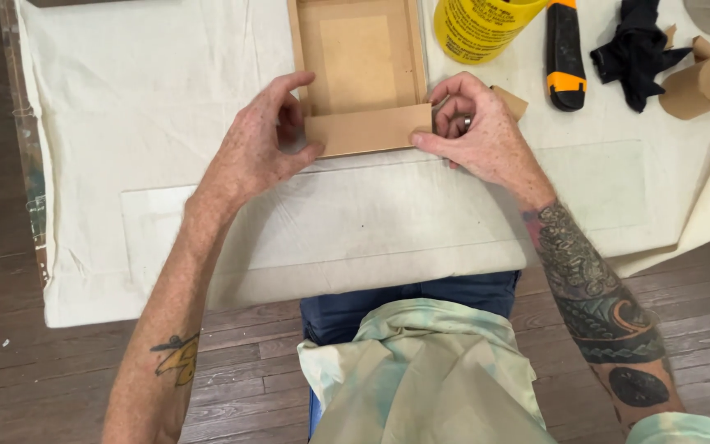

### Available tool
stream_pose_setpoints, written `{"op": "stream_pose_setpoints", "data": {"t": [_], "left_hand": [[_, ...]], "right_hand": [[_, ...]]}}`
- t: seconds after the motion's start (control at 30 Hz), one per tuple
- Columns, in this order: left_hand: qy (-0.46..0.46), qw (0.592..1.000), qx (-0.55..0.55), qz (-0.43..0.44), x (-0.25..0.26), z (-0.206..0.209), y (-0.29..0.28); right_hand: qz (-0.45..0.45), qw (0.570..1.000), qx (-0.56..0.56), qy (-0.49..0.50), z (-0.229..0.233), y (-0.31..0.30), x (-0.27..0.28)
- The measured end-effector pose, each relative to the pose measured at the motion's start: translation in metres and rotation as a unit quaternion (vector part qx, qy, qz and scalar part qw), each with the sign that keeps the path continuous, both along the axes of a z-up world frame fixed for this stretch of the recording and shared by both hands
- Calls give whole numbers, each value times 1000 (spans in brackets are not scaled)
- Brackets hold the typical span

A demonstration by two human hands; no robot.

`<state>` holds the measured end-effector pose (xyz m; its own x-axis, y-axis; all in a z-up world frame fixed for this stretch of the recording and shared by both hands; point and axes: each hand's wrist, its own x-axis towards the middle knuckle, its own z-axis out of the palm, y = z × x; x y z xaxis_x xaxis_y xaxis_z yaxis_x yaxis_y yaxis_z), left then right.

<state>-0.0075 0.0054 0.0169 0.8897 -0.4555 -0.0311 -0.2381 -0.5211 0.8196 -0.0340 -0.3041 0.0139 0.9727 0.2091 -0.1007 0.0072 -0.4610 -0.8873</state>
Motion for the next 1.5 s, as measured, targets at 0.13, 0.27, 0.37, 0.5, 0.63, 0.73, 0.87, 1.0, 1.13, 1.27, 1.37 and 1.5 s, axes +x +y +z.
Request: {"op": "stream_pose_setpoints", "data": {"t": [0.13, 0.27, 0.37, 0.5, 0.63, 0.73, 0.87, 1.0, 1.13, 1.27, 1.37, 1.5], "left_hand": [[29, 995, -12, 90, -10, 8, 0], [81, 978, -65, 179, -25, 4, 1], [112, 963, -152, 195, -26, -21, -2], [74, 954, -222, 186, -25, -41, -5], [63, 971, -178, 150, -28, -21, -6], [42, 972, -185, 137, -26, -30, -5], [40, 972, -194, 125, -27, -31, -3], [36, 973, -194, 117, -28, -30, -4], [27, 977, -174, 117, -28, -28, -5], [35, 978, -167, 119, -28, -29, -5], [29, 980, -161, 113, -28, -30, -6], [32, 979, -165, 115, -28, -31, -6]], "right_hand": [[-73, 996, 46, 32, -5, -11, -4], [-88, 991, 93, 26, 0, -12, -13], [-62, 994, 87, 18, -6, -12, -9], [-46, 992, 118, -2, -20, -12, -7], [-45, 998, 50, -13, -1, -4, -12], [-51, 997, 60, -9, -7, -5, -10], [-60, 996, 63, 4, -11, -7, -10], [-59, 996, 71, -5, -14, -8, -10], [-61, 995, 79, -13, -21, -11, -9], [-57, 995, 83, -9, -16, -9, -11], [-47, 996, 71, -20, -13, -8, -11], [-51, 996, 74, -15, -14, -8, -11]]}}
